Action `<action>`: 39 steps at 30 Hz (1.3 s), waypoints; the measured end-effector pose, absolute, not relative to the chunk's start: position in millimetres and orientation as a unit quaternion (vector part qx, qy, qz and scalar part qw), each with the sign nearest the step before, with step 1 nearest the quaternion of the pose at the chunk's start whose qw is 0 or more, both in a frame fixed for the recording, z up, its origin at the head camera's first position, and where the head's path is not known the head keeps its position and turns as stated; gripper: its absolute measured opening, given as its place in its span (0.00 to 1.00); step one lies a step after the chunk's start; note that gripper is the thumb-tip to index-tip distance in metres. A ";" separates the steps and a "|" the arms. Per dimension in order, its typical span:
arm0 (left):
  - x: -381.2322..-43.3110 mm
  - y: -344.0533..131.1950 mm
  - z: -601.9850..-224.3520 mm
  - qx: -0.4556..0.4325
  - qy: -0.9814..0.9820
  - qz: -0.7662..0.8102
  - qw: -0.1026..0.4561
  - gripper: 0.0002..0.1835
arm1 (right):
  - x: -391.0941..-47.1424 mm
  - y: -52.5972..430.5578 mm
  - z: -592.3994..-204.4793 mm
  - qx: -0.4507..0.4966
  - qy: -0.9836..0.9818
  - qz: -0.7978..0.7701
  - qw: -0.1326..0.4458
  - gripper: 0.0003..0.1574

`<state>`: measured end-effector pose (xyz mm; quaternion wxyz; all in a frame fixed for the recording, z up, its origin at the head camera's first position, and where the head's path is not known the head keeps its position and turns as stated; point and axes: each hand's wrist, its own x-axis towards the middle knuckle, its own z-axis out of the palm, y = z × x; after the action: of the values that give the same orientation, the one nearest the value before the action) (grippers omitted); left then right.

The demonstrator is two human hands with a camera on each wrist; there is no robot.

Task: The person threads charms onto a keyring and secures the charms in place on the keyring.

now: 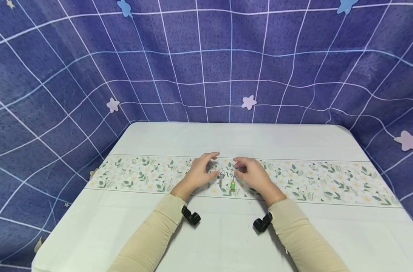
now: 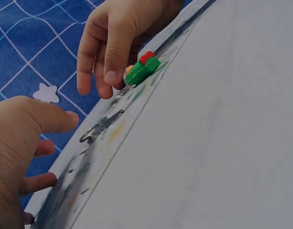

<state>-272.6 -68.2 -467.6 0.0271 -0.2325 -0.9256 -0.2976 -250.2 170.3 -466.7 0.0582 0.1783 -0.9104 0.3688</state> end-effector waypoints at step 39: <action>-264.6 -60.0 -479.6 -0.276 -0.905 -0.317 0.072 0.08 | -247.9 169.4 -478.1 0.191 -0.917 0.338 0.092 0.12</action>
<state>-264.6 -60.0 -479.6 0.0719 -0.2759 -0.9047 -0.3166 -247.9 169.4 -478.1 0.0924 0.1908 -0.9171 0.3377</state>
